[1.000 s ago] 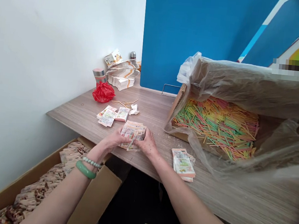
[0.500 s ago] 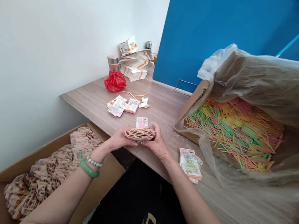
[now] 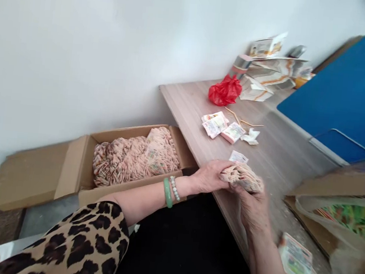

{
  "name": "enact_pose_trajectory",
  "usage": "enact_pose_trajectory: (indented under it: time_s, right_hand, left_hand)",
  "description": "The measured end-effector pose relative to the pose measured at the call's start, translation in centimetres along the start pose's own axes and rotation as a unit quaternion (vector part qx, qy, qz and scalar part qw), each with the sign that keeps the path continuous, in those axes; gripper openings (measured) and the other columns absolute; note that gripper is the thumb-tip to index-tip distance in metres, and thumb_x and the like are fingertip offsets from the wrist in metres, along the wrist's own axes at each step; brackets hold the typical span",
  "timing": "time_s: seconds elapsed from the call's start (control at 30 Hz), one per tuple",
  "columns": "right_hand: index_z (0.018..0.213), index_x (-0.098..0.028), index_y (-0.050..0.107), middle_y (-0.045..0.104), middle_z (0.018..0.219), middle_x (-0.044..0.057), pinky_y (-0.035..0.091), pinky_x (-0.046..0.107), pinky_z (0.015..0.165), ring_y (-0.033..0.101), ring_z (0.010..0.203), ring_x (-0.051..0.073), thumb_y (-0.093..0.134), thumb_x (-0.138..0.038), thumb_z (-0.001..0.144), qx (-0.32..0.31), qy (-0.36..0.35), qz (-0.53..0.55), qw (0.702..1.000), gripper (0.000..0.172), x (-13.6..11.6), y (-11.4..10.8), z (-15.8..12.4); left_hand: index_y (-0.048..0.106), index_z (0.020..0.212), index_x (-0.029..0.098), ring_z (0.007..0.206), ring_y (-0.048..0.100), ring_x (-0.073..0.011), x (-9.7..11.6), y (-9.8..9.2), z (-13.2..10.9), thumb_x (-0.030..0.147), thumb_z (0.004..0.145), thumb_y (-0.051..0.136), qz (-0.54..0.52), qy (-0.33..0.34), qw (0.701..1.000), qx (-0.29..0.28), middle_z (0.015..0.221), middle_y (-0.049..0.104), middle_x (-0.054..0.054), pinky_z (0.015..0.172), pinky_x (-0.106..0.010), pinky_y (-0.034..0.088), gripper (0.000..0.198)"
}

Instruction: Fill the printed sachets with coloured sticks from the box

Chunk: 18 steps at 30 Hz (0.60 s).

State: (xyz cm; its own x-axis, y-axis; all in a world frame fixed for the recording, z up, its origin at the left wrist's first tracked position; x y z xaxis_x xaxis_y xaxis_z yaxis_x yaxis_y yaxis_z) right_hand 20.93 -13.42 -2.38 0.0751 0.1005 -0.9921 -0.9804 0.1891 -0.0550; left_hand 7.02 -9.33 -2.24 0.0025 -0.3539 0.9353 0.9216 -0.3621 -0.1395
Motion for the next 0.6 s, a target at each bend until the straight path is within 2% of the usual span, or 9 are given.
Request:
enact_pose_trajectory:
  time_s: [0.07, 0.13, 0.23, 0.3, 0.37, 0.43, 0.5, 0.6]
  right_hand:
    - [0.108, -0.023, 0.062, 0.071, 0.108, 0.007, 0.053, 0.046, 0.091, 0.068, 0.097, 0.025, 0.078, -0.033, 0.069, -0.039, 0.010, 0.016, 0.999, 0.044, -0.7, 2.3, -0.7]
    - [0.113, -0.023, 0.062, 0.070, 0.114, 0.008, 0.053, 0.048, 0.093, 0.067, 0.102, 0.027, 0.075, -0.035, 0.073, -0.104, 0.025, 0.021, 0.994, 0.044, -1.4, 5.6, -1.6]
    - [0.118, -0.022, 0.061, 0.067, 0.125, 0.008, 0.049, 0.045, 0.100, 0.063, 0.115, 0.026, 0.071, -0.034, 0.075, -0.192, 0.017, -0.012, 0.981, 0.046, -2.4, 11.6, -2.5]
    - [0.124, -0.022, 0.059, 0.066, 0.128, 0.006, 0.047, 0.042, 0.102, 0.061, 0.117, 0.025, 0.072, -0.031, 0.074, -0.253, 0.009, -0.023, 0.967, 0.053, -2.5, 15.8, -2.7]
    - [0.127, -0.023, 0.059, 0.068, 0.124, 0.004, 0.048, 0.040, 0.099, 0.061, 0.114, 0.023, 0.072, -0.028, 0.073, -0.322, 0.034, -0.063, 0.944, 0.056, -1.5, 19.6, -2.8]
    - [0.126, -0.026, 0.061, 0.070, 0.118, 0.002, 0.049, 0.038, 0.094, 0.063, 0.106, 0.022, 0.069, -0.024, 0.075, -0.388, 0.065, -0.102, 0.914, 0.052, -0.2, 22.3, -3.2]
    - [0.118, -0.026, 0.065, 0.072, 0.109, 0.001, 0.049, 0.034, 0.088, 0.064, 0.098, 0.020, 0.065, -0.020, 0.075, -0.434, 0.080, -0.133, 0.888, 0.043, 1.2, 23.7, -3.9]
    - [0.098, -0.022, 0.068, 0.070, 0.089, -0.001, 0.048, 0.029, 0.079, 0.062, 0.083, 0.017, 0.061, -0.018, 0.073, -0.432, 0.083, -0.194, 0.877, 0.026, 3.2, 22.9, -4.5]
  left_hand:
    - [0.070, 0.110, 0.015, 0.096, 0.068, -0.0247, 0.1, -1.6, -1.1, 0.027, 0.067, 0.082, -0.060, -0.042, 0.997, -0.009, 0.102, 0.074, -0.006, 0.089, -0.036, 0.052, 0.046]
    - [0.071, 0.104, 0.013, 0.089, 0.069, -0.0232, 0.3, -4.3, -2.8, 0.028, 0.065, 0.083, -0.105, -0.100, 0.989, -0.004, 0.095, 0.075, -0.005, 0.084, -0.034, 0.054, 0.044]
    - [0.074, 0.098, 0.012, 0.095, 0.070, -0.0245, 1.3, -10.6, -6.0, 0.026, 0.059, 0.087, -0.063, -0.146, 0.986, 0.043, 0.099, 0.076, -0.007, 0.091, -0.036, 0.053, 0.043]
    - [0.074, 0.101, 0.013, 0.100, 0.069, -0.0262, 1.6, -15.2, -8.2, 0.027, 0.056, 0.089, -0.015, -0.180, 0.981, 0.069, 0.105, 0.076, -0.008, 0.095, -0.040, 0.053, 0.049]
    - [0.072, 0.105, 0.012, 0.100, 0.069, -0.0273, 1.1, -19.5, -10.5, 0.026, 0.054, 0.091, 0.007, -0.212, 0.971, 0.109, 0.107, 0.075, -0.009, 0.095, -0.042, 0.054, 0.056]
    - [0.071, 0.105, 0.011, 0.098, 0.070, -0.0274, -0.3, -22.7, -12.9, 0.025, 0.052, 0.091, 0.018, -0.250, 0.957, 0.148, 0.106, 0.076, -0.011, 0.093, -0.042, 0.055, 0.058]
    - [0.071, 0.104, 0.012, 0.096, 0.070, -0.0270, -2.5, -24.1, -15.2, 0.024, 0.052, 0.090, 0.020, -0.288, 0.943, 0.164, 0.104, 0.076, -0.012, 0.092, -0.042, 0.055, 0.057]
    - [0.072, 0.094, 0.013, 0.089, 0.071, -0.0249, -6.3, -23.1, -17.4, 0.018, 0.051, 0.088, 0.065, -0.354, 0.924, 0.130, 0.093, 0.077, -0.008, 0.088, -0.040, 0.057, 0.046]
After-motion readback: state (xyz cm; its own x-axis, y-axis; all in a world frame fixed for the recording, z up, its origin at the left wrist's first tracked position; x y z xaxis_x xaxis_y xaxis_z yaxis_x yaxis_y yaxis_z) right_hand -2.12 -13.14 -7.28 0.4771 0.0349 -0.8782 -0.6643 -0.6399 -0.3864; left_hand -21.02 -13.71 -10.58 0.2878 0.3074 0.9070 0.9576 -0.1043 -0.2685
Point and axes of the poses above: each hand's wrist, its own z-axis towards the middle knuckle, its own y-axis out of the palm, x = y × z, the point moved 6 cm from there along z, towards the middle knuckle
